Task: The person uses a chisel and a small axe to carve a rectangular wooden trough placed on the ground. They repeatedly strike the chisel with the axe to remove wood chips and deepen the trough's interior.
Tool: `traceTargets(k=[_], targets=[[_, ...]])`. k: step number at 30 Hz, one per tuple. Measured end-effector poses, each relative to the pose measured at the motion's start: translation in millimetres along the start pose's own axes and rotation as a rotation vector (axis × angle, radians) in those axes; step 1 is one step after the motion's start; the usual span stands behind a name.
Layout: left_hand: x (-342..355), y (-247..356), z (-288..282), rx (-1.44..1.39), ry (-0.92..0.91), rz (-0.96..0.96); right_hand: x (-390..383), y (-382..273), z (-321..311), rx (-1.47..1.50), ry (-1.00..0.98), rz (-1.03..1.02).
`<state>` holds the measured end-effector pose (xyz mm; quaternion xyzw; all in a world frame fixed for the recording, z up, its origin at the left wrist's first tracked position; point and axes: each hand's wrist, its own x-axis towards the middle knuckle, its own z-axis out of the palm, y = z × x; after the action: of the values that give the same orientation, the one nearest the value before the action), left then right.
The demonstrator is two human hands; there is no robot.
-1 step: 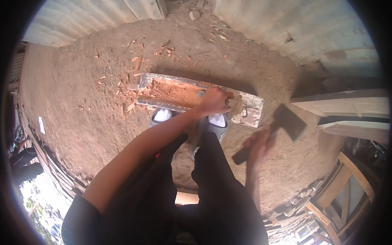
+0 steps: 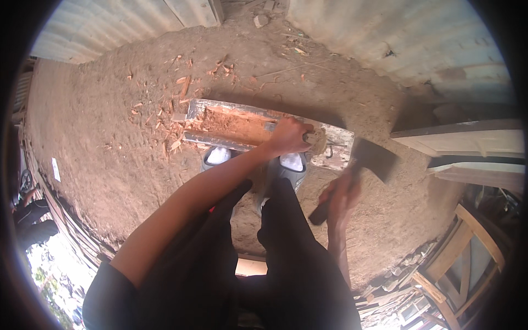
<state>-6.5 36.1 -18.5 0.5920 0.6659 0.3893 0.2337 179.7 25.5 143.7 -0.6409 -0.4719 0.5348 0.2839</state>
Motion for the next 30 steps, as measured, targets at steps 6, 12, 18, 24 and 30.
traceTargets(k=[6,12,18,24,30], targets=[[-5,0,-5,0.065,-0.085,-0.044,5,-16,-27,-0.277,-0.333,0.176],[0,1,6,0.068,-0.087,-0.009,-9,22,3,0.028,-0.009,0.065],[-6,-4,-3,0.097,-0.104,-0.068,8,-6,-21,-0.187,-0.251,0.167],[2,-1,1,0.027,0.052,-0.083,-6,-7,0,0.166,0.068,0.013],[-4,-4,-9,0.034,0.075,-0.131,-2,-8,-1,-0.194,-0.269,0.102]])
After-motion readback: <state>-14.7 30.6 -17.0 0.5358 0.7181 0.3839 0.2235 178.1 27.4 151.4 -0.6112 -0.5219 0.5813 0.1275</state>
